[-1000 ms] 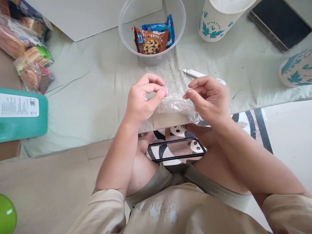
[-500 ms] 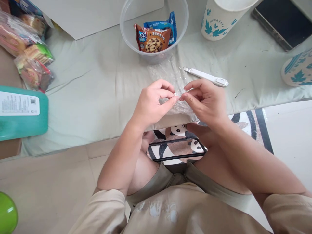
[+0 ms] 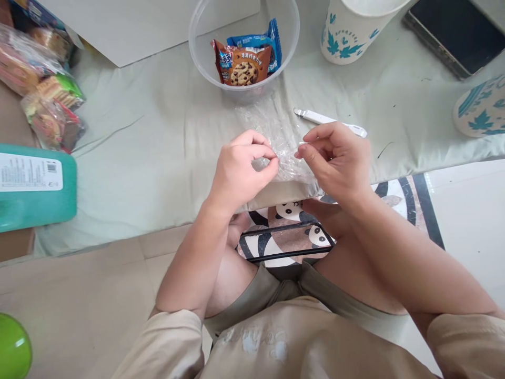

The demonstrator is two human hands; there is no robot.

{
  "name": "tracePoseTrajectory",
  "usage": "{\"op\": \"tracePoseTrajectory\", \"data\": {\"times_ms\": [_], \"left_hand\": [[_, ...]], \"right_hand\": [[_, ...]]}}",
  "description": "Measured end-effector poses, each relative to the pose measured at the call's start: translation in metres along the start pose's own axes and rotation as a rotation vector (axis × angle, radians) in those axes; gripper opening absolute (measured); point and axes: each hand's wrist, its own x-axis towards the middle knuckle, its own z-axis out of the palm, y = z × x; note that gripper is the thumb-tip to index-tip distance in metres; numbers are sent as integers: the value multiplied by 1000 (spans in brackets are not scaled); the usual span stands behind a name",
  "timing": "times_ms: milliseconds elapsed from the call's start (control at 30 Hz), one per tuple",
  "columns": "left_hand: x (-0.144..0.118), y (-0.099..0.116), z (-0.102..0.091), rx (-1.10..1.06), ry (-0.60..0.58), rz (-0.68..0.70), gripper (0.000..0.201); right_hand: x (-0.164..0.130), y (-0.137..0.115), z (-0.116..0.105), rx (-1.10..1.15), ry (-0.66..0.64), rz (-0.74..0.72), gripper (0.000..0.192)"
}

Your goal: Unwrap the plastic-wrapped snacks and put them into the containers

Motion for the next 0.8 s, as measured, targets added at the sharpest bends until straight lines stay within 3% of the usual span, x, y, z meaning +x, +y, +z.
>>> {"op": "tracePoseTrajectory", "data": {"times_ms": [233,467,567,633,800], "left_hand": [[2,-2,-8,-18,46,2,13],[-2,4,5,71,5,10,11],[0,3,1,12,-32,-20,13],[2,2,-7,-33,-98,-51,12],[6,1,-26,-175,-396,-88,19]], "right_hand": [[0,0,-1,-12,26,25,5],[0,-4,0,-22,23,32,8],[1,-3,-1,-22,25,47,12],[2,-2,-3,-17,10,47,14],[3,-2,-9,0,-82,22,16]]}}
